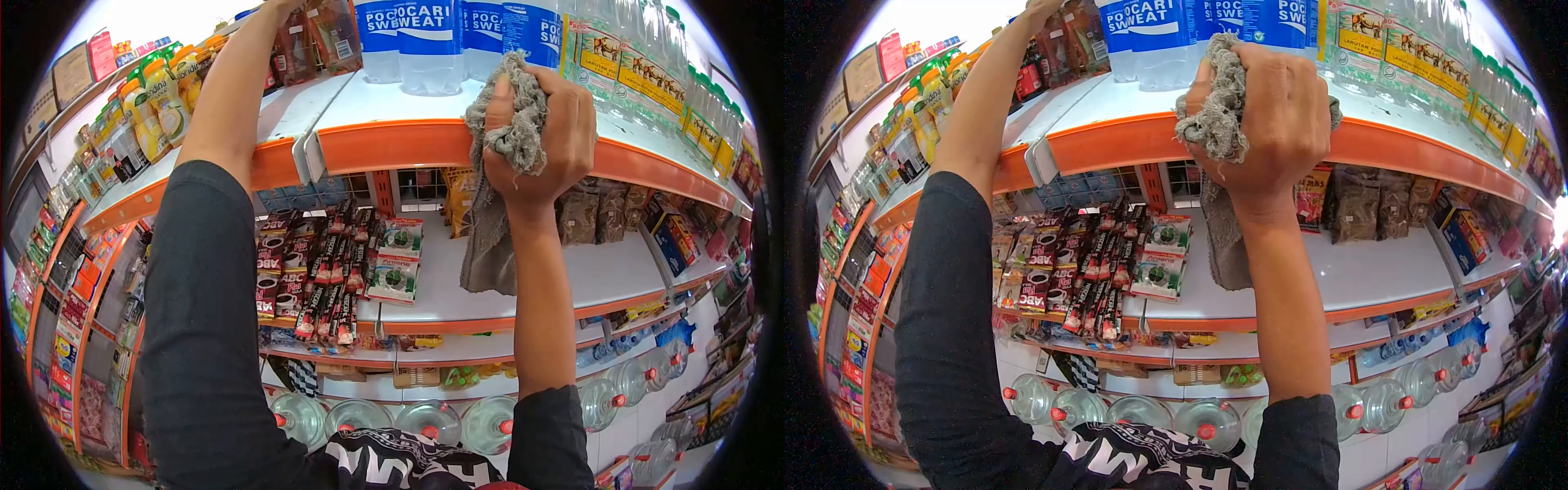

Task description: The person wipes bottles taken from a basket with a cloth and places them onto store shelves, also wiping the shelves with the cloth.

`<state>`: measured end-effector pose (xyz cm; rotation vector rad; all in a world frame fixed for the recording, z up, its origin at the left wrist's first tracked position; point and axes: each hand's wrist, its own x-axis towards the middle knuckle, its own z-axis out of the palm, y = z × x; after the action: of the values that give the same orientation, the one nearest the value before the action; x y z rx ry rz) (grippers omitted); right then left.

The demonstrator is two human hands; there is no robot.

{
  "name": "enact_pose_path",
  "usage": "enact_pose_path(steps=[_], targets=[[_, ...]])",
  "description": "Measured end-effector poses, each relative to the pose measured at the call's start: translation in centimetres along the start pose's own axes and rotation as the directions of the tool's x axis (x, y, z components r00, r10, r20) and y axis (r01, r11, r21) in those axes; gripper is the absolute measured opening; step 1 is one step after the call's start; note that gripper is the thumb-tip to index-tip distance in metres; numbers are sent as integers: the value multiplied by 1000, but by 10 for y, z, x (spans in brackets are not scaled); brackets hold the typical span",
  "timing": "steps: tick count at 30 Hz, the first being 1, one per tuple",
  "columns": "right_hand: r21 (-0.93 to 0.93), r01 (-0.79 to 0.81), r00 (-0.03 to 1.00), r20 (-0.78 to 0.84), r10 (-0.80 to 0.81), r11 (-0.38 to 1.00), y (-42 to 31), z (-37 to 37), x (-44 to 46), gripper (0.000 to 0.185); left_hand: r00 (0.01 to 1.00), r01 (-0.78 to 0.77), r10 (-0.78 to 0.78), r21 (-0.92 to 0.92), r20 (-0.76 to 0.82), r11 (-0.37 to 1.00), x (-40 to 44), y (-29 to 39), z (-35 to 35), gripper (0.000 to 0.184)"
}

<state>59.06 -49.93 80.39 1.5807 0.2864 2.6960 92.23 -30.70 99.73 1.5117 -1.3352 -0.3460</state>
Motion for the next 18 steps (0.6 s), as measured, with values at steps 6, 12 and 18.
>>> enact_pose_path(steps=[6, 12, 18], targets=[[30, -48, 993, 106, 45, 998, -9, -9, 5, 16, 663, 350, 61, 382, -746, 855, -7, 21, 67, 45], [1, -3, 1000, 29, 3, 1000, -2, -1, 1, 20, 416, 600, 550, 673, -724, 433, 12, -8, 37, 63], [-1, 2, 1000, 14, -2, 1000, -2, -1, 1, 18, 388, 604, 470, 604, -793, 520, -9, 12, 64, 68]])
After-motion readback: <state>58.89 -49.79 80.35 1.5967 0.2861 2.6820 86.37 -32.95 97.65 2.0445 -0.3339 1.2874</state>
